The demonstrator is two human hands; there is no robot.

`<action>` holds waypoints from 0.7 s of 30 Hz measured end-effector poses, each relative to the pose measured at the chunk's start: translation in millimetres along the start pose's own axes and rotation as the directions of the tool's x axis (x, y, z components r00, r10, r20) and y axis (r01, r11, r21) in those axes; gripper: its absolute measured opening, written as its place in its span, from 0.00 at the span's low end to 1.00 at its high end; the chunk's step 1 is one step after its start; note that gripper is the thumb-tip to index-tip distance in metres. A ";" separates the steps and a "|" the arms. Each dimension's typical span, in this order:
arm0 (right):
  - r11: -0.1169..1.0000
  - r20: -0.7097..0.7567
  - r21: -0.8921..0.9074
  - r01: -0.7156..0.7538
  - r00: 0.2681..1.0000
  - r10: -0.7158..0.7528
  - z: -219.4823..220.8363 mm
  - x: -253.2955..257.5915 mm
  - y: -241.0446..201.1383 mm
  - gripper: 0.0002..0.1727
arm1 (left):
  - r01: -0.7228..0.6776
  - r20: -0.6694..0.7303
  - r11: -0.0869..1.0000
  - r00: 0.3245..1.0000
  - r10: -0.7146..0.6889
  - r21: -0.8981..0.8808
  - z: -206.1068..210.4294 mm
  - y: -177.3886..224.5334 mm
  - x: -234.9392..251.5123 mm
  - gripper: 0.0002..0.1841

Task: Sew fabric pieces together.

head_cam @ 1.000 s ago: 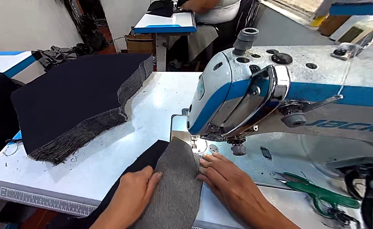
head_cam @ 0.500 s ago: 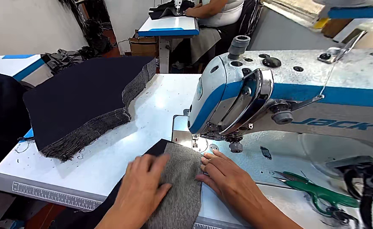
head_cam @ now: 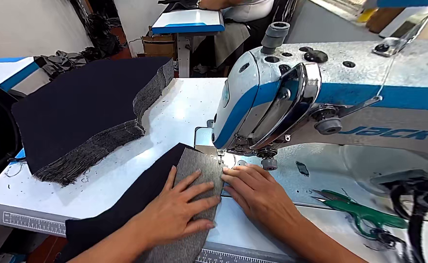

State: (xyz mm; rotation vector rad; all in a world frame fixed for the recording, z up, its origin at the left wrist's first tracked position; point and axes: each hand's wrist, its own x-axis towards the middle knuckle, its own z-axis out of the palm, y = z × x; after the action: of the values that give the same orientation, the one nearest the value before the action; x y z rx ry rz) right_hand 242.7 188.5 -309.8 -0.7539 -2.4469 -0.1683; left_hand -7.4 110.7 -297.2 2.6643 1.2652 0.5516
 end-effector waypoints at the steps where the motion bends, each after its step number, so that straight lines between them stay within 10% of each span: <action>1: 1.000 0.008 0.005 0.004 1.000 -0.004 -0.2 3.9 2.8 0.17 | -0.008 0.015 1.000 1.000 0.008 -0.005 -1.8 -4.6 2.3 0.28; 21: 0.987 -0.015 0.014 -0.163 0.987 0.163 2.4 -1.2 10.6 0.24 | 0.131 -0.128 0.991 0.984 -0.125 0.041 14.2 19.0 12.2 0.26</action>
State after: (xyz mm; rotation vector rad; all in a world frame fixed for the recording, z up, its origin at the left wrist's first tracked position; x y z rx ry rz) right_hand 248.3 197.4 -312.9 -0.9384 -2.3560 -0.0952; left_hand 18.8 108.4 -301.8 2.5997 1.4903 0.6867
